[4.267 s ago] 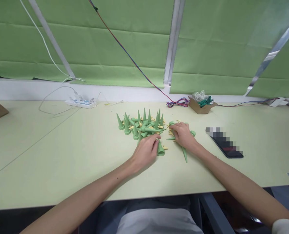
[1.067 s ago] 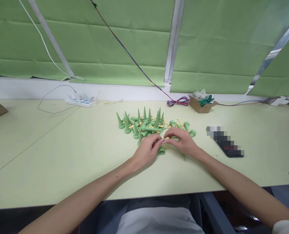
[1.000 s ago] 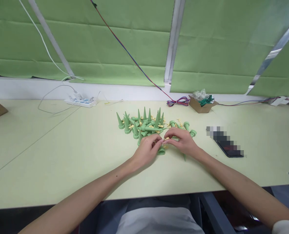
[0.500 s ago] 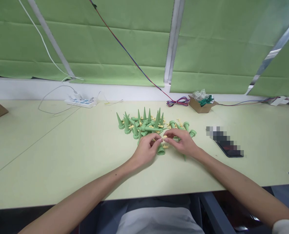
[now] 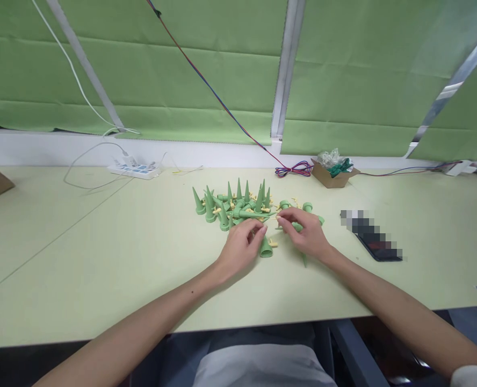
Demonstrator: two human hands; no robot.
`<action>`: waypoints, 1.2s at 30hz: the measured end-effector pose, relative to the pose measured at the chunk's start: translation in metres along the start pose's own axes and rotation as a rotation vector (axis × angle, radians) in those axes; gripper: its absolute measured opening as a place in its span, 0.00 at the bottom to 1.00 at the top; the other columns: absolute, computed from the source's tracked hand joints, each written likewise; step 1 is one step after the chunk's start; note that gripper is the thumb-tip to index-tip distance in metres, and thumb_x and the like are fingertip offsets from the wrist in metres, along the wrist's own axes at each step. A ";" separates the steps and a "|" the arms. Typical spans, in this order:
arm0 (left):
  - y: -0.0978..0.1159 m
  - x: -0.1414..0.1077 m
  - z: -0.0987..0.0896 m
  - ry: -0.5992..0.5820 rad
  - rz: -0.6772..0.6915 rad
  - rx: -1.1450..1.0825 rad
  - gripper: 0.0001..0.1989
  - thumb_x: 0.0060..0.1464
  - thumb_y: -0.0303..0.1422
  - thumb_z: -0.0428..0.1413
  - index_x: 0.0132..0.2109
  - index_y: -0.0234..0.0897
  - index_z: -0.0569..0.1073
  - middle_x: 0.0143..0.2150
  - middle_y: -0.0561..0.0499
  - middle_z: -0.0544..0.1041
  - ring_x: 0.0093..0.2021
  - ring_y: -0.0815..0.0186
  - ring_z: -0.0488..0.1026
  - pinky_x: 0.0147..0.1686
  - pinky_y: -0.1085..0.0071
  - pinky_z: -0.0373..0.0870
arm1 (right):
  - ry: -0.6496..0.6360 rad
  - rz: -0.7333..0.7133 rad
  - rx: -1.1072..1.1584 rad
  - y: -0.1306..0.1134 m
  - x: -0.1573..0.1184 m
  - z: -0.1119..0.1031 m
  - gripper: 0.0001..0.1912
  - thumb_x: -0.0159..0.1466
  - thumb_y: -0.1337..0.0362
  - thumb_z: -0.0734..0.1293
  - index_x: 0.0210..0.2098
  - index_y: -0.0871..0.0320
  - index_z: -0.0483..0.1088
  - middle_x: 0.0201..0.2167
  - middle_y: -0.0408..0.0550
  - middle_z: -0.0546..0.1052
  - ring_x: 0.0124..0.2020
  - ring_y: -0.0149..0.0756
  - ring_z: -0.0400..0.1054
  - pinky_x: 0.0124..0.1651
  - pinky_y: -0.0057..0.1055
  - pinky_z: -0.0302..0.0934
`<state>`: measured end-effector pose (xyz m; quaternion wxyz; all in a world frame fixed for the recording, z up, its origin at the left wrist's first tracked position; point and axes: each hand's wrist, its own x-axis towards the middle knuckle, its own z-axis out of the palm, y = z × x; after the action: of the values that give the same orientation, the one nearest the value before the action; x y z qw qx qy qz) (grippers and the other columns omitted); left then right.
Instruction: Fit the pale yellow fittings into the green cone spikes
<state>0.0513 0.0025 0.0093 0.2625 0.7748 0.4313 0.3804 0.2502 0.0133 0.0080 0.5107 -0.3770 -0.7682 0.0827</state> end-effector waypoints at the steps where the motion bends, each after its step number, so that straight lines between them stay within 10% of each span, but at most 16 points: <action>1: 0.000 0.000 0.000 -0.018 0.012 0.039 0.14 0.66 0.38 0.48 0.37 0.37 0.73 0.31 0.52 0.75 0.30 0.67 0.68 0.30 0.69 0.63 | 0.028 0.007 0.002 0.001 0.000 0.000 0.05 0.68 0.63 0.65 0.37 0.56 0.72 0.31 0.47 0.79 0.29 0.33 0.72 0.33 0.30 0.68; 36: 0.006 -0.005 0.000 -0.334 0.048 0.229 0.11 0.58 0.40 0.54 0.40 0.39 0.76 0.25 0.54 0.71 0.27 0.67 0.67 0.26 0.71 0.56 | 0.052 0.026 -0.016 0.000 -0.001 0.000 0.06 0.68 0.63 0.65 0.36 0.56 0.72 0.30 0.46 0.78 0.29 0.32 0.72 0.32 0.29 0.69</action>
<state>0.0525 -0.0053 0.0119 0.2315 0.8619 0.4036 0.2015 0.2503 0.0128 0.0070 0.5265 -0.3932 -0.7502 0.0733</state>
